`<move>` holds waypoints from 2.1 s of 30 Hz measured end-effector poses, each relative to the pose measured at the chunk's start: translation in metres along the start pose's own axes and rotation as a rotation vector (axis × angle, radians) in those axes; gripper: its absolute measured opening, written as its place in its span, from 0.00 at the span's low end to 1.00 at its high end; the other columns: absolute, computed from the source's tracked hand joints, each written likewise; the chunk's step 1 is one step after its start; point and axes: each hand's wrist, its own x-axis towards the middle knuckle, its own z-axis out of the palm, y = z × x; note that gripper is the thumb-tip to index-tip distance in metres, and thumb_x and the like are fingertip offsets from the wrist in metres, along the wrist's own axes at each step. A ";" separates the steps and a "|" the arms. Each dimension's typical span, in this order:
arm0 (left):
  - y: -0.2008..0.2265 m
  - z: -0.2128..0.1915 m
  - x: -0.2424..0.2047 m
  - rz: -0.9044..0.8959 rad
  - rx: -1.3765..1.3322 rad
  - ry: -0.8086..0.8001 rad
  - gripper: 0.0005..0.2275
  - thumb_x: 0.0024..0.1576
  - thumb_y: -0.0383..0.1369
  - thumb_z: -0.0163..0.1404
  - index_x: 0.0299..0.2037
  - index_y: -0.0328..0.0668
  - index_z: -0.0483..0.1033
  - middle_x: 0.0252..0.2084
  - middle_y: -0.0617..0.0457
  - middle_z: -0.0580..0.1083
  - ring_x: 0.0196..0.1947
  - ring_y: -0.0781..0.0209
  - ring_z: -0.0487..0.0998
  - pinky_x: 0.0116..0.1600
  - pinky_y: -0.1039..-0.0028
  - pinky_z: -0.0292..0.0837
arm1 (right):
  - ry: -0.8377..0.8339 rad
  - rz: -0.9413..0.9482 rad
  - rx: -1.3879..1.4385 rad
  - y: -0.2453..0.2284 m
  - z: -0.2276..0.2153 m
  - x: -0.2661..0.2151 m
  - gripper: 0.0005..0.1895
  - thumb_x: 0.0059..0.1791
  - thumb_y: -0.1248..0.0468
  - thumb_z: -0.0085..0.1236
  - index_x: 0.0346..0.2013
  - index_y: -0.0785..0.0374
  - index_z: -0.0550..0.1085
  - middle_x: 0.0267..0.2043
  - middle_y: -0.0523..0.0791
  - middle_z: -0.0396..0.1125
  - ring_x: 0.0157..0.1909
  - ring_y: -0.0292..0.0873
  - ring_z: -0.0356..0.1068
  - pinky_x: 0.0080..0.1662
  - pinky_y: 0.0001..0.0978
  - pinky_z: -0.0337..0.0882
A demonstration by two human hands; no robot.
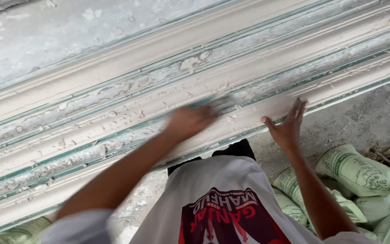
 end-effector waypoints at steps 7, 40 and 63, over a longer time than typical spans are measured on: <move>0.132 0.106 0.308 -0.103 -0.359 0.113 0.05 0.52 0.24 0.52 0.34 0.45 0.79 0.33 0.47 0.78 0.28 0.43 0.79 0.25 0.49 0.70 | -0.226 0.056 -0.004 0.011 -0.053 0.016 0.58 0.47 0.40 0.60 0.78 0.65 0.42 0.79 0.61 0.36 0.79 0.66 0.39 0.74 0.64 0.45; 0.098 0.029 0.239 -0.383 -0.509 -0.088 0.13 0.63 0.33 0.42 0.57 0.59 0.70 0.43 0.47 0.77 0.28 0.38 0.83 0.30 0.48 0.78 | -0.179 0.195 0.005 0.173 -0.162 0.177 0.71 0.43 0.46 0.71 0.79 0.52 0.25 0.80 0.55 0.14 0.80 0.67 0.16 0.77 0.67 0.34; 0.149 -0.024 0.422 -0.311 -0.408 -0.500 0.23 0.61 0.29 0.45 0.65 0.71 0.64 0.64 0.59 0.70 0.40 0.37 0.82 0.38 0.44 0.81 | -0.356 -0.067 -0.020 0.324 -0.327 0.300 0.48 0.47 0.45 0.59 0.77 0.57 0.54 0.78 0.57 0.47 0.76 0.65 0.49 0.69 0.66 0.53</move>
